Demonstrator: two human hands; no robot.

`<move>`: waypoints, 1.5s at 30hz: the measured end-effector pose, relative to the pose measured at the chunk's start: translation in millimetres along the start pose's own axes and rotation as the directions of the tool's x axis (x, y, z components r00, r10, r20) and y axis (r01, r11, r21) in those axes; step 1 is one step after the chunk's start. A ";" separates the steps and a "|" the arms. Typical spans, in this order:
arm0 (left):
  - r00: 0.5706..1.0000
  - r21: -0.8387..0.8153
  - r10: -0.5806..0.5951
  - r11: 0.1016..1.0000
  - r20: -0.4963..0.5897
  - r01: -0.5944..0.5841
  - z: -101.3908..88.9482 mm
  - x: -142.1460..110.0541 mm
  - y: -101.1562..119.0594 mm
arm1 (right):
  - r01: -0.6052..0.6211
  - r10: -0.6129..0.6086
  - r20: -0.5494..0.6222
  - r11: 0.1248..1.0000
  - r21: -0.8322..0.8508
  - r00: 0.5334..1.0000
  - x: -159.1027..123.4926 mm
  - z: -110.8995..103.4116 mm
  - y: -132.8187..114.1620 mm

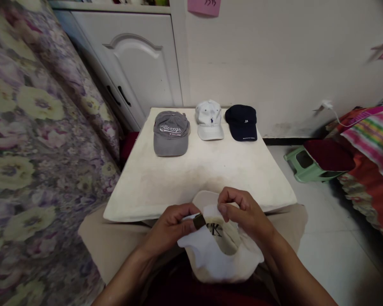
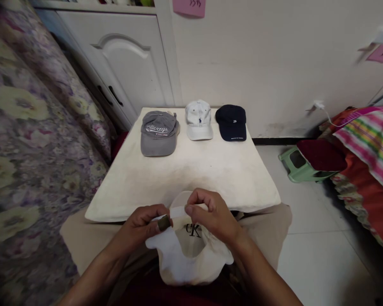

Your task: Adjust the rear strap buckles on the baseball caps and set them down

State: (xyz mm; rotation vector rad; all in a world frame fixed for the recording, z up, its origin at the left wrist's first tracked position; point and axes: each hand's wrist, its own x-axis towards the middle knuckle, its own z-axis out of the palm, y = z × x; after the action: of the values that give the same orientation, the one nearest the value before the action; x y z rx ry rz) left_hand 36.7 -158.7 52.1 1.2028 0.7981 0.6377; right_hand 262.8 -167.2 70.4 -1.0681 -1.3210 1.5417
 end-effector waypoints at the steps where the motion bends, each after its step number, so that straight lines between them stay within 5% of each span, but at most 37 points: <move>1: 1.000 0.002 0.001 1.000 0.003 -0.001 0.0 0.0 0.1 | -0.001 0.001 -0.008 1.000 -0.002 1.000 -0.2 -0.2 -0.4; 17: 1.000 -0.004 -0.028 1.000 0.014 0.028 1.1 0.5 1.8 | 0.001 0.000 0.097 1.000 -0.014 0.995 0.3 -2.7 0.6; 30: 0.998 -0.004 -0.060 0.998 0.032 0.061 1.9 -0.4 -0.1 | 0.006 0.032 0.299 0.992 -0.126 0.954 9.7 -14.6 -7.5; 45: 0.994 0.103 -0.035 0.994 0.102 0.024 6.6 4.9 6.2 | -0.130 0.094 0.336 0.988 0.084 0.937 11.5 -13.6 8.8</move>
State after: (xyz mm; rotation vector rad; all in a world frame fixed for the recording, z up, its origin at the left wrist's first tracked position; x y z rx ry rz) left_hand 44.9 -157.0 58.1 1.3036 0.7667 0.5115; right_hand 271.8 -153.2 59.4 -0.8548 -1.4009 1.9195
